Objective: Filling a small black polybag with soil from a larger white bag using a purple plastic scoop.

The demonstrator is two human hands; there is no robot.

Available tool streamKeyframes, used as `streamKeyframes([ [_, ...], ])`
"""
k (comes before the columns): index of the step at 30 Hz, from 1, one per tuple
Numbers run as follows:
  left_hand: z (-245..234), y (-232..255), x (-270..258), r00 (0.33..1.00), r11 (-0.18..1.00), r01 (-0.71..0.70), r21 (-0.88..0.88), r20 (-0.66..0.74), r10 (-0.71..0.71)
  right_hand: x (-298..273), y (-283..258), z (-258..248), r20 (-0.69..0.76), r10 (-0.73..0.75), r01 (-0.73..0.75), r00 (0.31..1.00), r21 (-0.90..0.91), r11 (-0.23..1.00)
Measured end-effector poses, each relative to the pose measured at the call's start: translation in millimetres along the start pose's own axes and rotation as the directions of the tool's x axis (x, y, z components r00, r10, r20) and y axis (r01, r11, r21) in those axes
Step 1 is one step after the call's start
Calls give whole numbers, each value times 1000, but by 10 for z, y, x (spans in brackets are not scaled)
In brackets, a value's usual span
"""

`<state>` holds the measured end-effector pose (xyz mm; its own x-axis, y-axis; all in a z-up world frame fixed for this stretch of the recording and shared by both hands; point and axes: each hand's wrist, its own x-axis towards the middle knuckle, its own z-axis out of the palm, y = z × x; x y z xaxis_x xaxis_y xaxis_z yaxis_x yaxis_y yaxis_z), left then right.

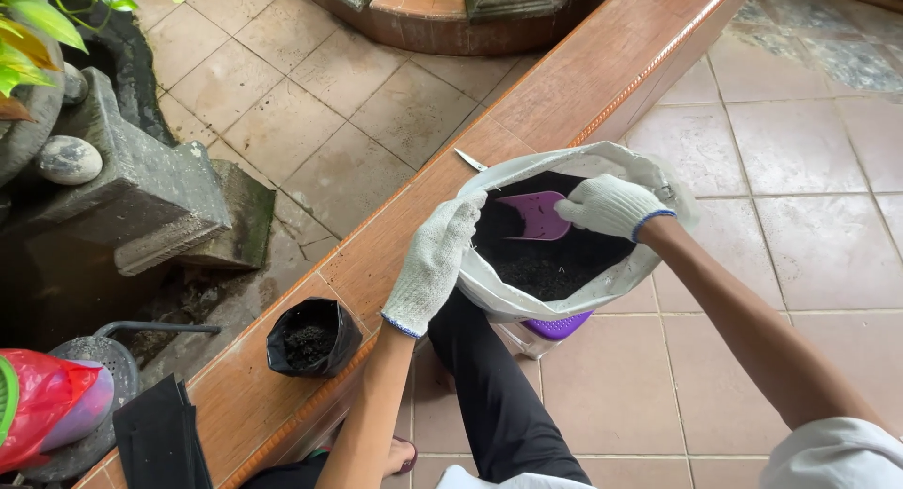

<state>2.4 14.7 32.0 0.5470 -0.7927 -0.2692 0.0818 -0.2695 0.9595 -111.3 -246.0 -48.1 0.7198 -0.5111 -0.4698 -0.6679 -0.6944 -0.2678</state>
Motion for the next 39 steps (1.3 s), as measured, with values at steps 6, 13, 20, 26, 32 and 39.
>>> streamKeyframes([
  [6, -3, 66, -67, 999, 999, 51, -20, -12, -51, -327, -178, -286, -7, 33, -34, 999, -112, 993],
  [13, 66, -7, -62, 998, 995, 57, -80, -33, -59, -414, -283, -270, -34, 25, -32, 999, -203, 979],
  [20, 27, -43, -5, 996, 990, 58, -128, -54, -66, -174, -178, -19, -68, 12, -27, 998, -223, 974],
  [26, 51, -104, 12, 993, 982, 66, -180, -88, -83, -256, -262, -162, -43, 9, -18, 999, -191, 981],
  [32, 94, -140, 60, 994, 972, 58, -226, -81, -78, -152, -147, -62, -38, 19, -26, 999, -186, 982],
  [39, 76, -238, 88, 989, 953, 72, -295, -105, -107, -471, -139, -428, -4, 45, -45, 999, -150, 988],
])
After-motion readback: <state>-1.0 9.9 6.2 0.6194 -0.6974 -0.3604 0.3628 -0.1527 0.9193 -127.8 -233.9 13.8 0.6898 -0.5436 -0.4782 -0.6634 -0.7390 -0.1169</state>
